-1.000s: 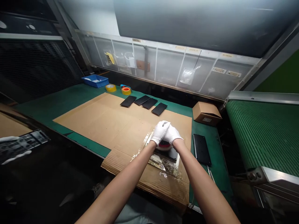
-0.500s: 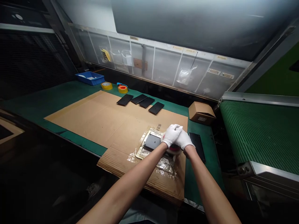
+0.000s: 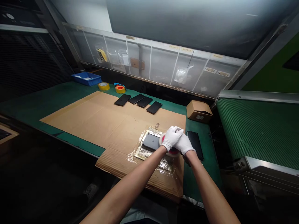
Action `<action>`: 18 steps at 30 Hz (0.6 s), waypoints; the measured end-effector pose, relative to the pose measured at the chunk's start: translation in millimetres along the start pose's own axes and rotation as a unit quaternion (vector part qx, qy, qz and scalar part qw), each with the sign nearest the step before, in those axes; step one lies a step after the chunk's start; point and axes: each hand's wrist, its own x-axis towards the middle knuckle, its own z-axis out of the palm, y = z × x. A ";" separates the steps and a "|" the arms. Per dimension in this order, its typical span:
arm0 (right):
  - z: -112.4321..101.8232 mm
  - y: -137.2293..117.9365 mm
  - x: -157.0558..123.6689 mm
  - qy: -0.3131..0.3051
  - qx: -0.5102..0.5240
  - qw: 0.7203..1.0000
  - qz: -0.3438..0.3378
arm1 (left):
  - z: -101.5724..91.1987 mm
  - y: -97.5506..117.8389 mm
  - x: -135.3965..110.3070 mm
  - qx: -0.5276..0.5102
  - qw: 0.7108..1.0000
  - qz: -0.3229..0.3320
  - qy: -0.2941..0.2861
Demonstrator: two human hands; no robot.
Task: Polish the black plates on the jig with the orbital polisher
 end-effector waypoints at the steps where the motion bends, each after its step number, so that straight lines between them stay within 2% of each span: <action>1: -0.1 -0.8 -1.6 0.003 0.002 1.000 -0.002 | 0.0 0.3 -1.3 0.004 1.000 0.001 -0.001; 11: 10.3 3.0 -18.7 0.006 0.026 0.999 0.024 | 4.4 -5.2 -17.3 -0.008 0.999 0.028 0.024; 18: 7.3 1.5 -1.9 -0.007 -0.031 0.999 -0.005 | -0.2 -5.6 -4.0 -0.003 1.000 0.015 0.017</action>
